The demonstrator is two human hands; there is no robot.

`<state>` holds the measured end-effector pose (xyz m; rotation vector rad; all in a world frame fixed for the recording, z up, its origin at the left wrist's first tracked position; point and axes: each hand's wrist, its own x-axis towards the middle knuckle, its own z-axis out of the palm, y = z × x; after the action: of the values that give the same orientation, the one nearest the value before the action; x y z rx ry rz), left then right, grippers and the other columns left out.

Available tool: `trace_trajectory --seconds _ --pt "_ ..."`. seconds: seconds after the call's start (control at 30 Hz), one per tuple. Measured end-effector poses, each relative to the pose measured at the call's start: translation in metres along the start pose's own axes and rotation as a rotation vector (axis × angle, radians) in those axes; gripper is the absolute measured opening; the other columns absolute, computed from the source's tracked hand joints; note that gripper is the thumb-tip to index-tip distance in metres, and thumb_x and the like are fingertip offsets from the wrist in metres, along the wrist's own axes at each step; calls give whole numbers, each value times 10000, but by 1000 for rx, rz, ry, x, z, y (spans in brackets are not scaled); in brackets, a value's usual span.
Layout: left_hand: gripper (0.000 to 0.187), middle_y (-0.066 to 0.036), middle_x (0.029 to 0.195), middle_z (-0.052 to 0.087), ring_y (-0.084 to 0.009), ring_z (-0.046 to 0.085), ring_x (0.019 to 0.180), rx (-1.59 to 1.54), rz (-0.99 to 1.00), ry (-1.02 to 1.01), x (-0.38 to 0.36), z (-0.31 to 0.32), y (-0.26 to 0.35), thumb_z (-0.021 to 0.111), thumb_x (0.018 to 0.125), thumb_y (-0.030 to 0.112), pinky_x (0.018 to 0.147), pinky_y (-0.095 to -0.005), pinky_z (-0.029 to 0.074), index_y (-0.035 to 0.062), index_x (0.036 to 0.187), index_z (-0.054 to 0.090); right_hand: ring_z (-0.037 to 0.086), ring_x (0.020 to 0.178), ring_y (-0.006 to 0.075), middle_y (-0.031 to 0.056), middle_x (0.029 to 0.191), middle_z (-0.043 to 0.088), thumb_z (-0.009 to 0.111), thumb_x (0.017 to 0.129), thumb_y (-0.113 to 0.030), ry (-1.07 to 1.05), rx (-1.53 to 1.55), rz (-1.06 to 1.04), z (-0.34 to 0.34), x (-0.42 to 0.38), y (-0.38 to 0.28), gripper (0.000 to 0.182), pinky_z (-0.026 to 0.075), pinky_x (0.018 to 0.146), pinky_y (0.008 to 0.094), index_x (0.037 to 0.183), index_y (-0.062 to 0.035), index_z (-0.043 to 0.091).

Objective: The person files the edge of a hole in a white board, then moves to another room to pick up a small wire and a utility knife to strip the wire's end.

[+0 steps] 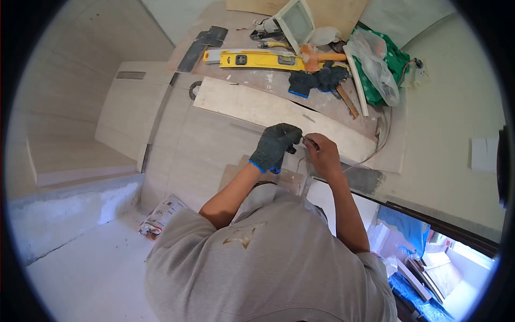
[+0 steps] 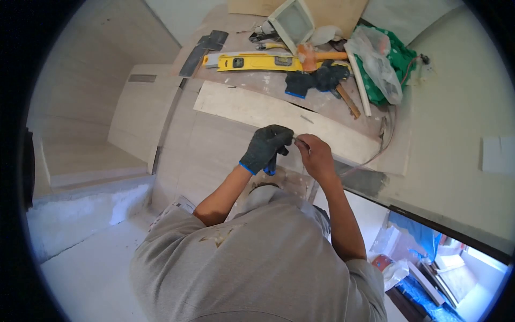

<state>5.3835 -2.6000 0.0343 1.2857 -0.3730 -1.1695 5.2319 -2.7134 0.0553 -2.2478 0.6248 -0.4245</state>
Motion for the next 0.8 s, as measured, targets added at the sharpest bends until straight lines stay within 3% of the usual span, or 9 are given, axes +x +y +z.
trace_trajectory --seconds 0.1,0.2,0.3,0.5,0.8 --pt "283 -92 866 677 -172 658 653 -55 48 80 -4 0 0 636 952 199 599 -288 559 -31 1112 674 627 688 160 112 864 695 617 981 -113 -60 135 172 1 -4 -3 207 511 683 287 1158 -12 650" --pt "300 -96 868 670 -158 621 617 -154 39 173 6 -12 -3 657 948 204 608 -296 563 -30 1135 674 625 683 135 97 851 693 558 1028 -143 -36 538 240 -13 -4 -15 289 516 683 274 1285 -15 587" --pt "284 -67 829 663 -124 601 610 -152 27 197 11 -26 0 713 927 191 595 -291 572 -29 1104 679 627 699 125 94 844 689 516 1054 -165 -7 715 206 -35 -4 -24 395 516 676 266 1419 -21 474" --pt "271 -60 804 650 -113 556 579 -105 -28 156 13 -31 -6 695 932 200 633 -337 571 -6 1106 673 630 664 128 103 830 701 536 1048 -173 79 872 144 -58 -8 -37 441 513 661 251 1444 -10 431" --pt "279 -75 819 657 -124 583 596 -100 -72 52 11 1 -14 695 926 193 613 -328 580 -27 1093 663 594 595 113 118 830 709 589 1025 -154 121 936 144 -78 -13 -40 516 487 575 243 1465 -21 355"
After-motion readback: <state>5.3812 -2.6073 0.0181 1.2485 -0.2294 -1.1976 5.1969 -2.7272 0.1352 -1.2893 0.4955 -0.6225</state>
